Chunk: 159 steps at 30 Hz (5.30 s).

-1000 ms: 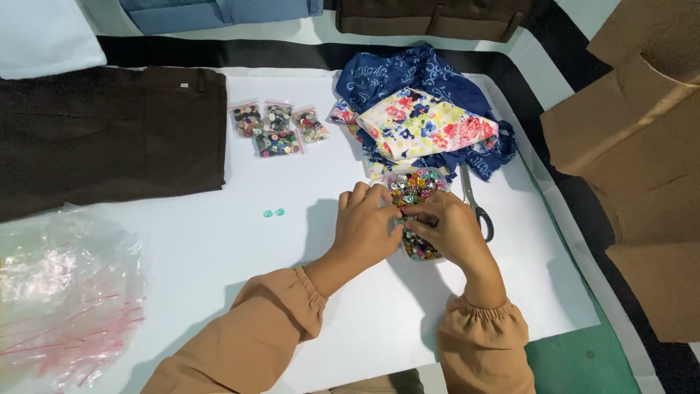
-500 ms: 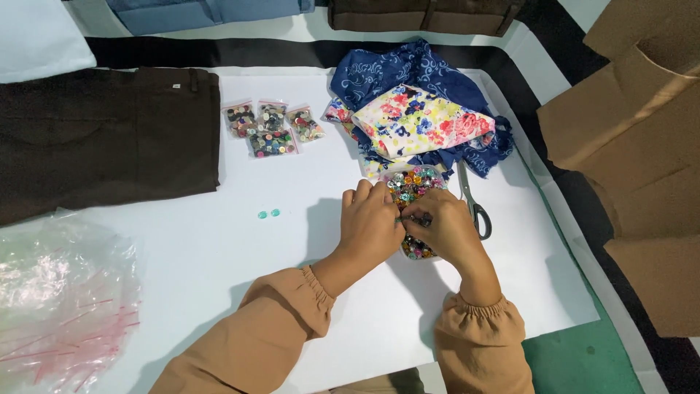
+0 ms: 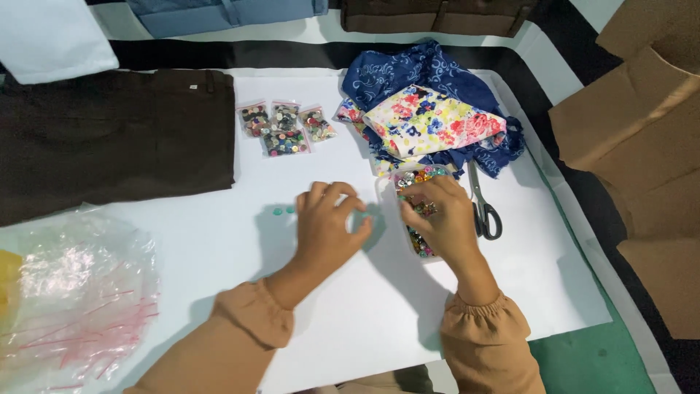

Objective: The person sorts various buttons by hand from a container, arranging them on a table and placing specific ones into small plastic bags.

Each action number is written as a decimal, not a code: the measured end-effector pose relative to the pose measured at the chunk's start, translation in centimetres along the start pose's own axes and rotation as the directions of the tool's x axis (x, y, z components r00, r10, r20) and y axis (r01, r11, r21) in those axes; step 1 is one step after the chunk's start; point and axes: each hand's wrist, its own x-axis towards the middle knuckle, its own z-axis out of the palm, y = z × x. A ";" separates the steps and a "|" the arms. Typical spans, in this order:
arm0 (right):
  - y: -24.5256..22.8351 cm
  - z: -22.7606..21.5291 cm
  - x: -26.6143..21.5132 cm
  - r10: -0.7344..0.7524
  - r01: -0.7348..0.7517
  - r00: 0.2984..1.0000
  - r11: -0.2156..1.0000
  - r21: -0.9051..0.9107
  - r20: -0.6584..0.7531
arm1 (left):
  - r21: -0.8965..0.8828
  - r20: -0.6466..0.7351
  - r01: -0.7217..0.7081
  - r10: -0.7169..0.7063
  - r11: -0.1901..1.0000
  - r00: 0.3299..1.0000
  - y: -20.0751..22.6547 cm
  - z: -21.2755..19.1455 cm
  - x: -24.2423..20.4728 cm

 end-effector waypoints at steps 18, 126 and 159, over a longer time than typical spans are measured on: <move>-6.0 15.7 0.7 -0.085 0.064 0.919 0.996 0.069 0.385 | 0.102 0.110 0.466 -0.475 0.879 0.873 -10.9 -6.3 -6.2; -6.9 14.5 -0.5 -0.182 0.171 0.952 0.983 0.063 0.246 | 0.267 0.190 0.387 -0.442 0.883 0.877 -9.3 -8.8 -6.1; 0.5 -4.5 -2.7 0.420 -0.398 0.898 0.903 -0.163 0.131 | -0.097 0.125 -0.047 0.059 0.994 0.990 3.7 3.0 -0.2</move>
